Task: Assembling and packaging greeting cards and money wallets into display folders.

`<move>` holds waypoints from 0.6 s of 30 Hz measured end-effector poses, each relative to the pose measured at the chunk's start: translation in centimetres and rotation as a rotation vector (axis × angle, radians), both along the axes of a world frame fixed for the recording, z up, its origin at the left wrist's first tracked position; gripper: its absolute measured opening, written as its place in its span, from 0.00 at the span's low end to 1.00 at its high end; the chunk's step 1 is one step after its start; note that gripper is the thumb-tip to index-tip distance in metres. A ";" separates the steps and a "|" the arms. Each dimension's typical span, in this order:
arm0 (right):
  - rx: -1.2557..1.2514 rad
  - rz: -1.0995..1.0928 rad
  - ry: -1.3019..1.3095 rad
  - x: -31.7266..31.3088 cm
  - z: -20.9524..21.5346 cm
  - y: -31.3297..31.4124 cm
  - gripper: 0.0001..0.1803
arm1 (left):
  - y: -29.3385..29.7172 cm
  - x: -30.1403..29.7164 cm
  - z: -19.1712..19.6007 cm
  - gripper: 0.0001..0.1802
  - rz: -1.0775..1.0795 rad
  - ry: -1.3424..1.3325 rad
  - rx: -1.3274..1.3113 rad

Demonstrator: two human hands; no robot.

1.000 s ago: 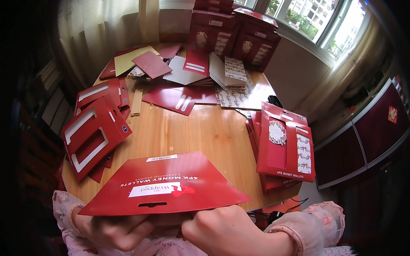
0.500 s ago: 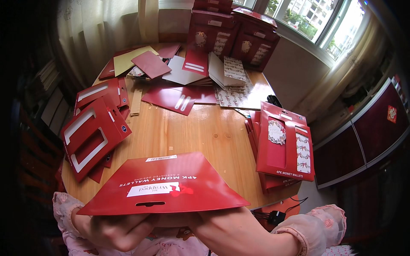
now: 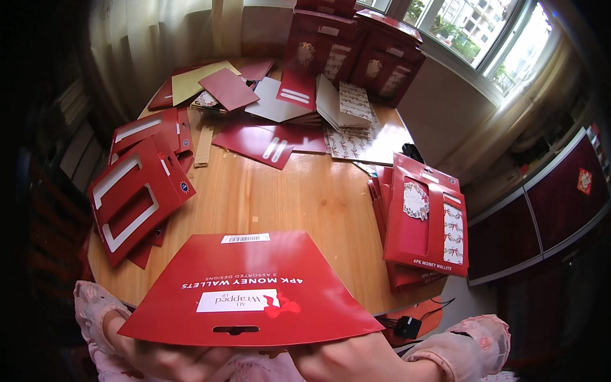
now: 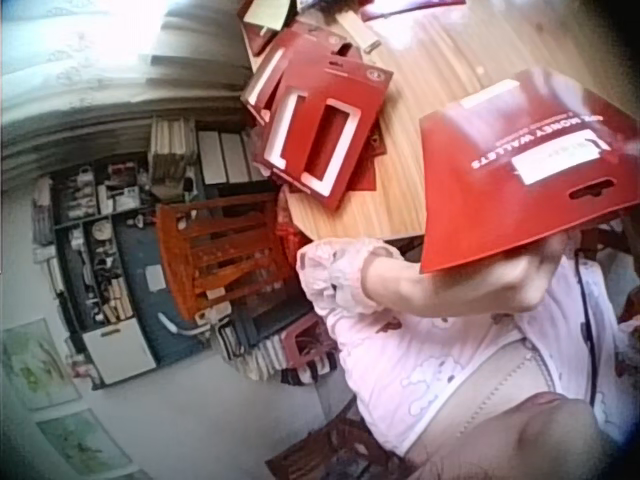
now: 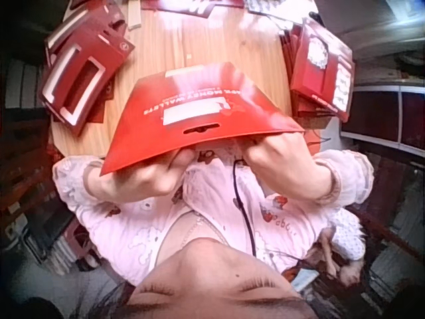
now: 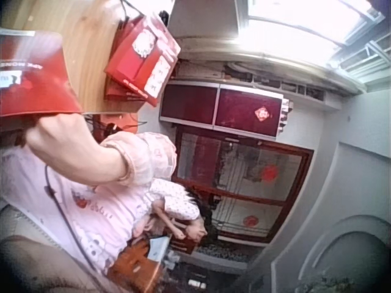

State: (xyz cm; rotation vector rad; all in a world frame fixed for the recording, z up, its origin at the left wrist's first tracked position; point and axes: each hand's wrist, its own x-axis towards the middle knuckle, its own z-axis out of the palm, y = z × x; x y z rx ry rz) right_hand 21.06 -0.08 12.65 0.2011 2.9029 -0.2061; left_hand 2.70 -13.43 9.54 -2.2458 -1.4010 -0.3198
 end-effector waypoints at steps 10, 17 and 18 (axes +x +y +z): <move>0.051 -0.012 0.129 0.6 -0.4 -0.2 0.15 | 0.8 -0.3 -0.1 0.14 -0.027 -0.029 0.001; 0.321 0.176 0.506 0.5 -0.2 -0.3 0.07 | 0.3 -0.1 -0.4 0.14 -0.012 -0.036 0.007; 0.339 0.198 0.509 0.5 -0.3 -0.1 0.05 | 0.5 -0.1 -0.4 0.14 -0.021 -0.038 0.007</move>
